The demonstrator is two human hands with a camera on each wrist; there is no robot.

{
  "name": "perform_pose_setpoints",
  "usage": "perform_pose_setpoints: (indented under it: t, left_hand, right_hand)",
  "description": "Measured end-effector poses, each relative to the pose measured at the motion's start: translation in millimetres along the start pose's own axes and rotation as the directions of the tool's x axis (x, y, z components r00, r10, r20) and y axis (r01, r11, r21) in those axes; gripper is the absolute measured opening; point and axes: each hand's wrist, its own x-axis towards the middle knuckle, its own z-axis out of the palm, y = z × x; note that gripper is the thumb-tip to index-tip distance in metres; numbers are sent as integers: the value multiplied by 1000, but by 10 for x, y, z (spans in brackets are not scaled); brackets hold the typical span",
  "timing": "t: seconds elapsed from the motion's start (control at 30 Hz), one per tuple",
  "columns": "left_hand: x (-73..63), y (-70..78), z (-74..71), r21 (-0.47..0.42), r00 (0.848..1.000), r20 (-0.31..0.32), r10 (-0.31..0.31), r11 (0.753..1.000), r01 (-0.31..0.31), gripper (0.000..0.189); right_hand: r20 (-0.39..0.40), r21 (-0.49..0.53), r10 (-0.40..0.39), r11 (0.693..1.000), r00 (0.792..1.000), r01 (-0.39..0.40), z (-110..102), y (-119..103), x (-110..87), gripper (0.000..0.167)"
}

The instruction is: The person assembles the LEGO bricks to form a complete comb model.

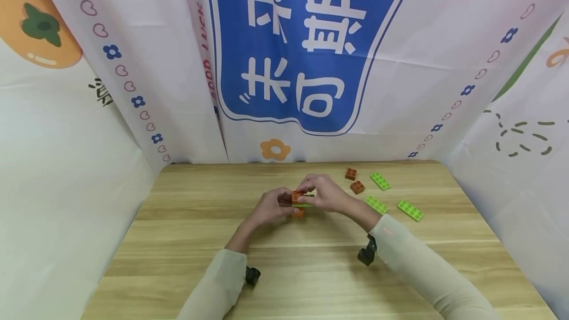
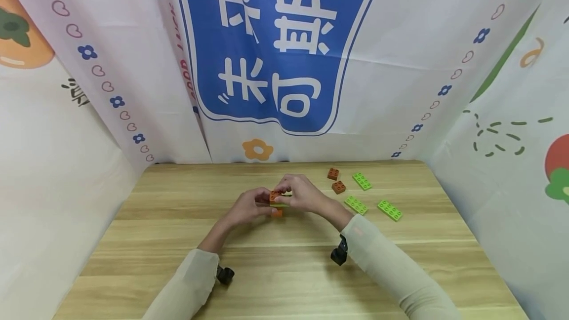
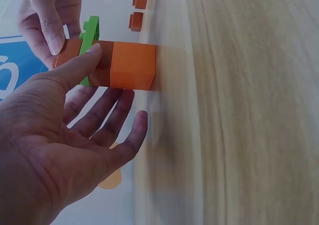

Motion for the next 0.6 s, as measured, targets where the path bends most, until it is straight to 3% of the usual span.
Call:
perform_pose_setpoints:
  t: [0.27, 0.6]
  left_hand:
    - [1, 34, -22, -4, 999, -25, 25, 1000, -25, 27]
    - [13, 38, -9, -11, 1000, -29, 9, 1000, -9, 23]
  right_hand:
    - [-13, 25, 15, 1000, 1000, -15, 14, 23, 4, 21]
    - [-41, 68, 10, 998, 999, -7, 29, 106, -44, 22]
